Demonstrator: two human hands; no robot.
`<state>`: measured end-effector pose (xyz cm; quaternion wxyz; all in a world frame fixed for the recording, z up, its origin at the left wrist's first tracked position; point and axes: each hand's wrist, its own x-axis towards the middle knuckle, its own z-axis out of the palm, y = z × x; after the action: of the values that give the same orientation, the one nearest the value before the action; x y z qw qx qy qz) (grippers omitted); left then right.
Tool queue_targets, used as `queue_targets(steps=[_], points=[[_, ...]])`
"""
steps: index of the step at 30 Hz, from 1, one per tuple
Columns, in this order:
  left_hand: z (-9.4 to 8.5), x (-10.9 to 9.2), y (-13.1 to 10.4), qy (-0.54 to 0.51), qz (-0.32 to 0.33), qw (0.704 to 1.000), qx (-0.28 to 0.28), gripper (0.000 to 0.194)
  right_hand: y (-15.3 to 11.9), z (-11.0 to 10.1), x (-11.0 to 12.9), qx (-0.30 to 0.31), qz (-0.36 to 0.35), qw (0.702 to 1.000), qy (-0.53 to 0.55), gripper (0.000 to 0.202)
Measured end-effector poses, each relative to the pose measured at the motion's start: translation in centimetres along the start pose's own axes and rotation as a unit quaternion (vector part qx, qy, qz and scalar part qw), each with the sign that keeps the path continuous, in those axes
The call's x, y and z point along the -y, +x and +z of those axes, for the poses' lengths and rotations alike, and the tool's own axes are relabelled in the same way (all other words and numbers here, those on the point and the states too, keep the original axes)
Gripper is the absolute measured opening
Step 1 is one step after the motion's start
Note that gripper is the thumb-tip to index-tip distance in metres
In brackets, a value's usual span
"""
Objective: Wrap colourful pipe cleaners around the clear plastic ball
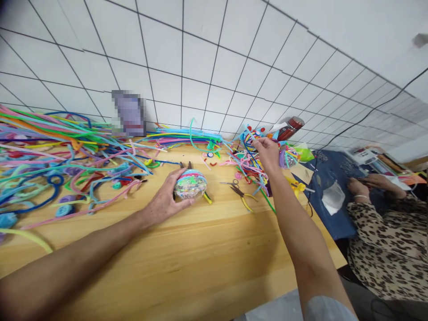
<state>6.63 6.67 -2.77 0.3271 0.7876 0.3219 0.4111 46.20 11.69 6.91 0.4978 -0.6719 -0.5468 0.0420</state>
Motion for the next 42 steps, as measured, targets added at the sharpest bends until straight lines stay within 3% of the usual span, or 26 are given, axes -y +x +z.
queue_targets(steps=[5,10,20,27,29,32,34,36,38,42], points=[[-0.2,-0.1,0.0,0.004,0.009,1.0,0.008,0.091,-0.7,-0.1,1.5,0.012,0.036,0.994,0.101,0.037],[-0.3,-0.1,0.1,0.007,0.013,1.0,0.011,0.091,-1.7,0.5,2.0,0.032,0.052,0.991,0.121,0.041],[-0.4,-0.6,0.2,-0.016,0.0,1.0,0.018,0.094,-5.2,3.1,1.2,0.064,0.035,0.997,-0.038,0.034],[-0.3,-0.7,0.7,-0.033,-0.027,0.999,0.031,0.104,-5.6,3.7,0.7,0.071,0.034,0.988,-0.134,0.028],[-0.3,-0.7,0.8,-0.035,-0.03,0.998,0.034,0.105,-5.7,3.8,0.3,0.091,0.003,0.984,-0.156,0.03],[-0.3,-0.7,0.8,-0.035,-0.031,0.998,0.035,0.105,-6.3,4.1,0.3,0.113,-0.117,0.971,-0.176,0.034],[-0.4,-0.7,0.8,-0.037,-0.029,0.998,0.036,0.105,-7.2,4.2,0.9,0.107,-0.182,0.962,-0.171,0.034],[-0.4,-0.7,0.7,-0.036,-0.026,0.998,0.036,0.105,-8.5,4.4,2.1,0.115,-0.2,0.961,-0.155,0.032],[-0.3,-0.6,0.7,-0.032,-0.023,0.999,0.034,0.106,-10.1,4.4,3.4,0.138,-0.176,0.967,-0.122,0.03],[-0.2,-0.4,0.6,-0.031,-0.005,0.999,0.023,0.11,-14.0,4.4,5.2,0.158,-0.047,0.986,-0.027,0.03]])
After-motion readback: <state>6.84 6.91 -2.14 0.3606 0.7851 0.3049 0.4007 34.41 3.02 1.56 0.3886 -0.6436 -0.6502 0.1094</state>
